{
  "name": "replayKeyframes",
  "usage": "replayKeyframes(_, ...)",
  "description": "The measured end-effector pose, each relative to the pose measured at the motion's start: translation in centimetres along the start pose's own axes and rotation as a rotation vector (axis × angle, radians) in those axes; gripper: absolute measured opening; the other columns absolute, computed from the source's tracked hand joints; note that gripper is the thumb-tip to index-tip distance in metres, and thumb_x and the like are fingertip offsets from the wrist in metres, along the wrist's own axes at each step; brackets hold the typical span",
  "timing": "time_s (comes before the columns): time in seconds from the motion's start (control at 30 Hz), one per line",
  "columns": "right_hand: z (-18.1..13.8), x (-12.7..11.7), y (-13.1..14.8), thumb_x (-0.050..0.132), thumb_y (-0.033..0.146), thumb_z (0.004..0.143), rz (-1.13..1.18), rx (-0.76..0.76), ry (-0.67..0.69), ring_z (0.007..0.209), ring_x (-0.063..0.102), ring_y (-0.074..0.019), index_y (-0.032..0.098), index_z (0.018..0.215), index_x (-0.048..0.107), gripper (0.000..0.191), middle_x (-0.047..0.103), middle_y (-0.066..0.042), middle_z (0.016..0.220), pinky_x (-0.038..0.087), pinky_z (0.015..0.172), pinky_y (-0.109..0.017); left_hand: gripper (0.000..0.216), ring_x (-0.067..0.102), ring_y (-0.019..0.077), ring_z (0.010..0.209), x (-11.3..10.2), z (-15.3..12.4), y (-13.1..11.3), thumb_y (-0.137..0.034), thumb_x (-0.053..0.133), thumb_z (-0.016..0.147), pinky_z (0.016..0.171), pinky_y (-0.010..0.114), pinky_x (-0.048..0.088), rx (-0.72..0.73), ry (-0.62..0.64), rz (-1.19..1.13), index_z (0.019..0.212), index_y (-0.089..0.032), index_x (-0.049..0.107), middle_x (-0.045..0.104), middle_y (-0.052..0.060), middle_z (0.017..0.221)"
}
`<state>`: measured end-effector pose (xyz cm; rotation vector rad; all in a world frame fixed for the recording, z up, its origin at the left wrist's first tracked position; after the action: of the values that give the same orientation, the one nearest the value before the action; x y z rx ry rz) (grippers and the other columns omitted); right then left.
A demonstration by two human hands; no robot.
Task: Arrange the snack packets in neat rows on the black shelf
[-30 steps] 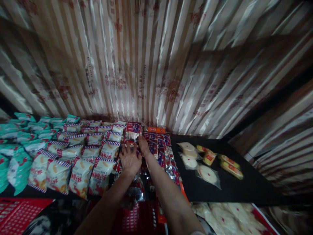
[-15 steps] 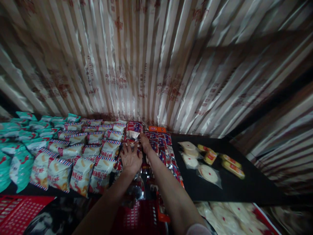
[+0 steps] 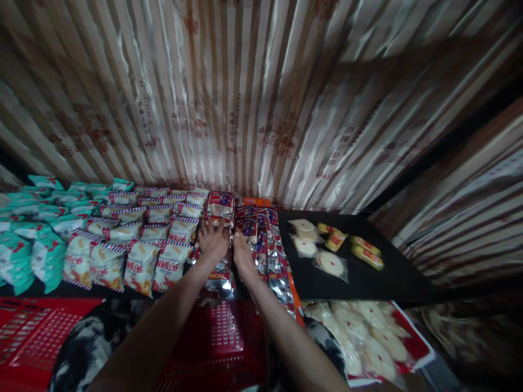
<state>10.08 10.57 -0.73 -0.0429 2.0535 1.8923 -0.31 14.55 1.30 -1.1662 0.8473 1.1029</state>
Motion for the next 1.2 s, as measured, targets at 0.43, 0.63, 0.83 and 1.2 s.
replayKeyframes(0.43,-2.7,0.9,-1.5,0.022,0.054,0.090,-0.037,0.092,0.035,0.133,0.032,-0.0190,0.013,0.139,0.034,0.065,0.037,-0.008,0.143,0.023,0.110,-0.032,0.046,0.026,0.0316,0.133,0.2,0.0,-0.1,-0.036,0.040,0.086,0.103,0.046,0.028,-0.002,-0.012,-0.008,0.130,-0.028,0.047,0.032,0.007,0.146)
replayKeyframes(0.63,-4.1,0.0,0.3,0.024,0.048,0.090,-0.064,-0.047,-0.004,0.127,0.040,-0.0185,0.012,0.134,0.041,0.059,0.045,-0.010,0.137,0.028,0.107,-0.033,0.047,0.028,0.0300,0.133,-0.5,0.3,-0.3,-0.035,0.040,0.085,0.106,0.045,0.022,0.004,-0.039,0.007,0.129,-0.023,0.049,0.036,0.012,0.143)
replayKeyframes(0.83,-3.4,-3.7,2.3,0.035,0.039,0.088,-0.290,-0.292,-0.171,0.107,0.054,-0.0201,0.013,0.116,0.056,0.044,0.060,-0.012,0.116,0.039,0.097,-0.033,0.049,0.027,0.0307,0.133,-1.1,0.3,-0.3,-0.036,0.038,0.085,0.106,0.046,0.023,0.007,-0.059,0.000,0.130,-0.018,0.048,0.040,0.012,0.141)
replayKeyframes(1.2,2.9,-8.8,1.5,0.042,0.038,0.088,-0.952,0.059,-0.170,0.097,0.062,-0.0244,0.020,0.120,0.053,0.038,0.065,-0.013,0.106,0.045,0.080,-0.034,0.041,0.024,0.0226,0.135,-4.6,-6.0,-3.9,-0.024,0.039,0.085,0.109,0.037,0.028,0.256,-0.029,-0.250,0.123,-0.016,0.053,0.040,0.007,0.141)
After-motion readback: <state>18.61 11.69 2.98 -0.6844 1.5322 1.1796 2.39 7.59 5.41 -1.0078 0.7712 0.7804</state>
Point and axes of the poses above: each hand's wrist, its own z-axis towards the middle knuckle, its own x-axis out of the palm, y = z × x, the point moved 7 cm from there along z, towards the middle knuckle
